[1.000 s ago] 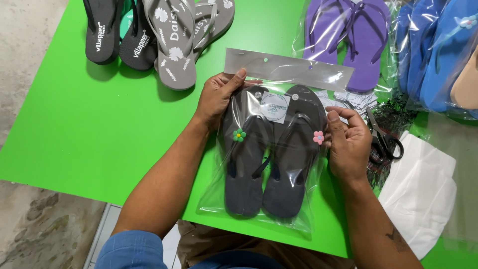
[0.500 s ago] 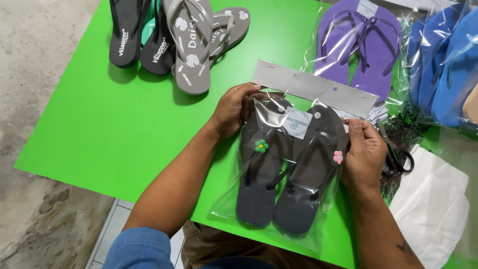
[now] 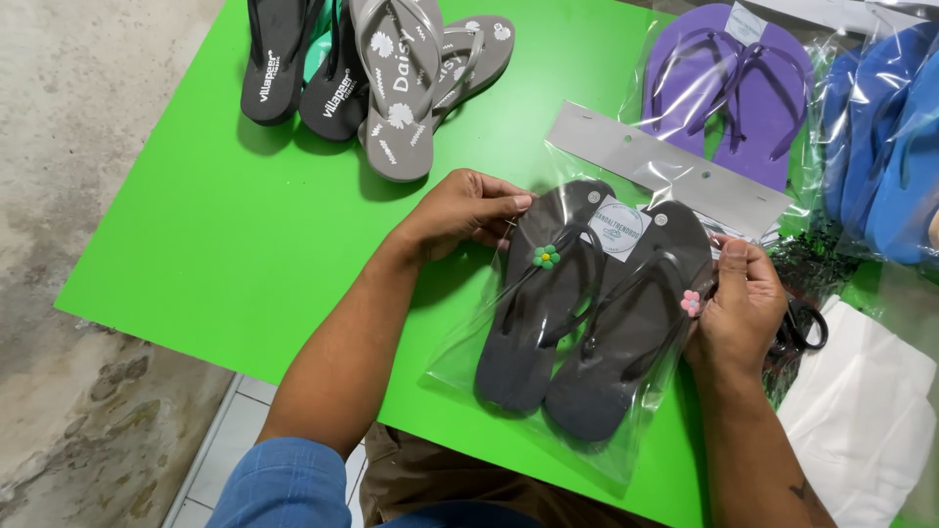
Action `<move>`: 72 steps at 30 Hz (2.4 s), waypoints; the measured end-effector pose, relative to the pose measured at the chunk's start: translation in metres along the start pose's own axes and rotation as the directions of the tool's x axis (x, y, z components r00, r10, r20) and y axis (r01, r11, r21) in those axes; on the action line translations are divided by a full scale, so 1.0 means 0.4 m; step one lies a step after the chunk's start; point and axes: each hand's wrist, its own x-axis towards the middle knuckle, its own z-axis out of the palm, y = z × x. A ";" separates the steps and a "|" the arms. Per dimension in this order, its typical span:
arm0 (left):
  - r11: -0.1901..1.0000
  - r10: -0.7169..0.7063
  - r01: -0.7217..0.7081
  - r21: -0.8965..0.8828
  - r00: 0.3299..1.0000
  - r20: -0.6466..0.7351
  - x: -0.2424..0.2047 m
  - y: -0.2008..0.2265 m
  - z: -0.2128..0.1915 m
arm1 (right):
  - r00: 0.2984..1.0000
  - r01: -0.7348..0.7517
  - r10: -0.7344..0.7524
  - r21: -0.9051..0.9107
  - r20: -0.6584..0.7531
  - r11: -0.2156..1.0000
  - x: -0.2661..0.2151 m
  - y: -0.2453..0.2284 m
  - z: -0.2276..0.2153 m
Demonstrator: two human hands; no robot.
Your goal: The person places a small flower-shaped decoration on each of two black flip-flops, then inserts the pair into a clear plastic bag with a white cardboard header. They add a round sticker to the bag and set the packaged flip-flops aside on the green table.
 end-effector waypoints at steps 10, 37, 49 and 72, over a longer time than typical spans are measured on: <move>0.998 0.058 -0.054 0.045 0.993 -0.101 -0.021 0.022 0.080 | 0.999 0.021 -0.019 -0.050 0.047 0.999 -0.002 0.000 0.007; 0.949 0.180 -0.225 -0.221 0.962 -0.206 0.016 -0.039 0.122 | 0.985 0.090 -0.081 -0.052 0.151 0.995 -0.058 -0.051 0.040; 0.919 0.191 -0.265 -0.292 0.947 -0.258 0.037 -0.060 0.105 | 0.984 0.061 -0.054 -0.039 0.169 0.997 -0.015 0.007 0.013; 0.919 0.174 -0.238 -0.315 0.960 -0.218 0.090 -0.097 0.064 | 0.986 0.080 -0.075 -0.032 0.147 0.996 -0.024 -0.017 0.037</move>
